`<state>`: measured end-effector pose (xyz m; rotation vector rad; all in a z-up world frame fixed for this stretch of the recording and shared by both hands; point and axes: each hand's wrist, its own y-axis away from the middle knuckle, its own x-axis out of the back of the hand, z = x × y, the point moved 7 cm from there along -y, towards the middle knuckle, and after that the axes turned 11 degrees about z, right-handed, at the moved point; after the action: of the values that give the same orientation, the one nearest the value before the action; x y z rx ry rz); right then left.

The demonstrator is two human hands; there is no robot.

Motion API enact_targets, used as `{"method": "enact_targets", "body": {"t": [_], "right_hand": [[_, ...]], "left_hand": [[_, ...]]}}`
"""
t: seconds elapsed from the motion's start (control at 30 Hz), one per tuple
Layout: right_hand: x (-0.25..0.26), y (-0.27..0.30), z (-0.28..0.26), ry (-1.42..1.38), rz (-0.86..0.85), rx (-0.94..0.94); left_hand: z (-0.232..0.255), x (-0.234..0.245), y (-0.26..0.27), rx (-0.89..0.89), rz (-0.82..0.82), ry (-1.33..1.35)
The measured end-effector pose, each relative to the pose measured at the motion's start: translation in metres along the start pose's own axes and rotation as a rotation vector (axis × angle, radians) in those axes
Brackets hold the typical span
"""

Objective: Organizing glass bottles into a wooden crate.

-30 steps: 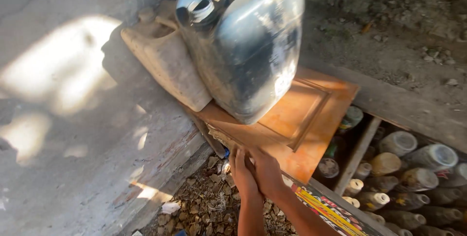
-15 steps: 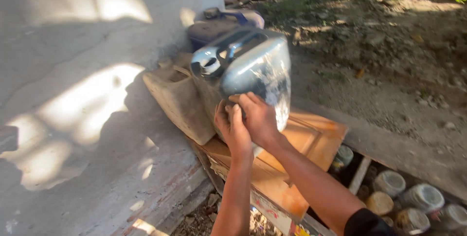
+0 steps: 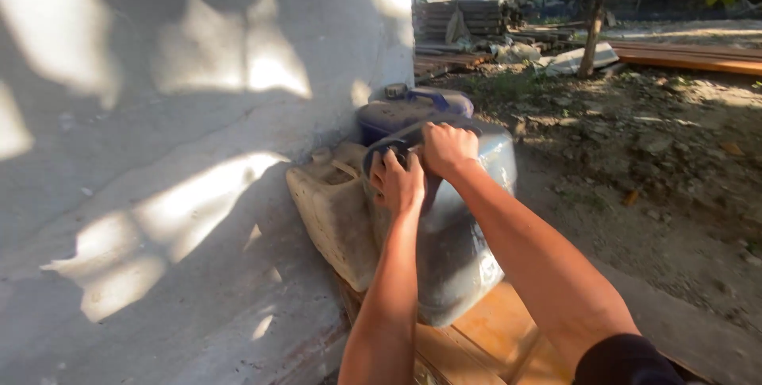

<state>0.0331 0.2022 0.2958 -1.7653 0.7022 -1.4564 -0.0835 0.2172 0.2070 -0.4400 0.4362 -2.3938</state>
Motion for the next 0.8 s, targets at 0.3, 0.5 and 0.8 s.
{"method": "enact_targets", "body": {"t": [0.3, 0.5, 0.8], "right_hand": [[-0.037, -0.006, 0.007, 0.176, -0.444, -0.182], [-0.044, -0.005, 0.01, 0.208, -0.547, -0.19], [-0.039, -0.001, 0.006, 0.257, -0.637, -0.209]], "left_hand": [[0.013, 0.018, 0.008, 0.068, -0.182, -0.161], [0.007, 0.023, 0.003, 0.074, -0.139, -0.181], [-0.004, 0.034, -0.01, -0.072, -0.231, -0.351]]}}
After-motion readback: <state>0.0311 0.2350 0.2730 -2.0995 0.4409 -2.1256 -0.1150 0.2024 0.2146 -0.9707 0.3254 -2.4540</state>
